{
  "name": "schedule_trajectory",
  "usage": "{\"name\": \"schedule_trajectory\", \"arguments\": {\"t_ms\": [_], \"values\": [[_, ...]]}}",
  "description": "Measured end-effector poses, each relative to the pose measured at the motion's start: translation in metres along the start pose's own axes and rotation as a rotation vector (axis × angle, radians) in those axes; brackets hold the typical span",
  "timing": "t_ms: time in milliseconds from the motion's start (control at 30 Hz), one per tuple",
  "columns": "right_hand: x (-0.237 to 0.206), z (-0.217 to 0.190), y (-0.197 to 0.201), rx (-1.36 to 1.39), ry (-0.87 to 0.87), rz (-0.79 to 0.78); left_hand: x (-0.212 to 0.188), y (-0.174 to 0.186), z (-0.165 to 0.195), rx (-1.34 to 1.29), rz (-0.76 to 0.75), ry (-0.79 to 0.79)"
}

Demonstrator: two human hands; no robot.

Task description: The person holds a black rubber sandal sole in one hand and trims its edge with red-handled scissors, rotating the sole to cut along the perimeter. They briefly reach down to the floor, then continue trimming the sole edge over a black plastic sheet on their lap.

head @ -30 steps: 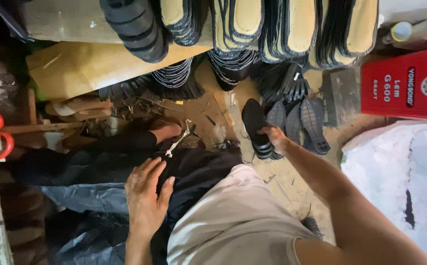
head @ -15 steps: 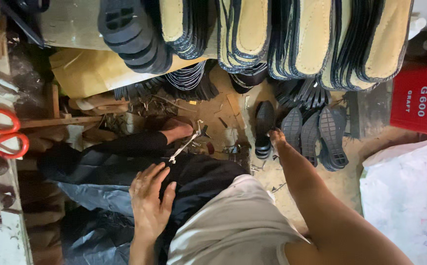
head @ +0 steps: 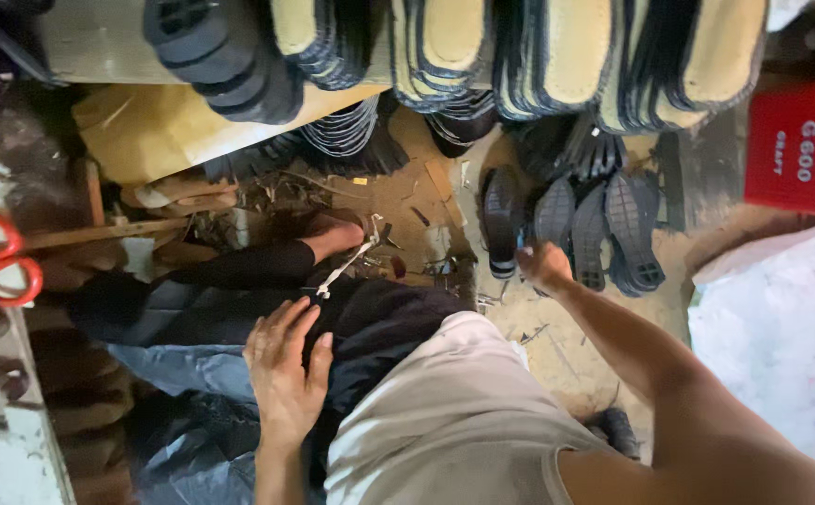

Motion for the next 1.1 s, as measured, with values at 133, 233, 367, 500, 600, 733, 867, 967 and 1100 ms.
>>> {"name": "schedule_trajectory", "arguments": {"t_ms": [133, 233, 367, 500, 600, 733, 867, 967, 1100], "values": [[-0.055, 0.072, -0.059, 0.67, -0.476, -0.152, -0.002, 0.001, 0.001, -0.002, -0.001, -0.013], [-0.073, 0.093, -0.086, 1.011, -0.688, -0.205, -0.003, 0.001, 0.004, 0.016, 0.005, -0.029], [-0.062, 0.085, -0.088, 1.44, -0.57, -0.146, -0.003, -0.001, 0.006, 0.027, 0.001, -0.039], [-0.05, 0.069, -0.082, 1.774, -0.48, -0.093, -0.003, -0.004, 0.007, 0.055, 0.009, -0.03], [-0.049, 0.063, -0.083, 1.865, -0.48, -0.064, -0.004, -0.004, 0.009, 0.073, 0.019, -0.03], [-0.053, 0.055, -0.085, 1.798, -0.376, -0.213, -0.003, -0.004, 0.013, 0.067, 0.033, -0.041], [-0.054, 0.065, -0.088, 1.786, -0.46, -0.19, -0.004, -0.005, 0.014, 0.075, 0.033, -0.038], [-0.05, 0.066, -0.083, 1.89, -0.458, -0.065, -0.004, -0.004, 0.014, 0.063, 0.051, -0.039], [-0.051, 0.052, -0.09, 1.925, -0.426, -0.133, -0.003, -0.002, 0.013, 0.066, 0.078, -0.04]]}}
Point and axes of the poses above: each hand's wrist, its own x-axis towards the middle knuckle, its own y-axis out of the back of the hand, z = x × y, the point moved 9 cm from there along x, towards the middle knuckle, and after that the axes turned 3 degrees about y, right-handed, at the moved point
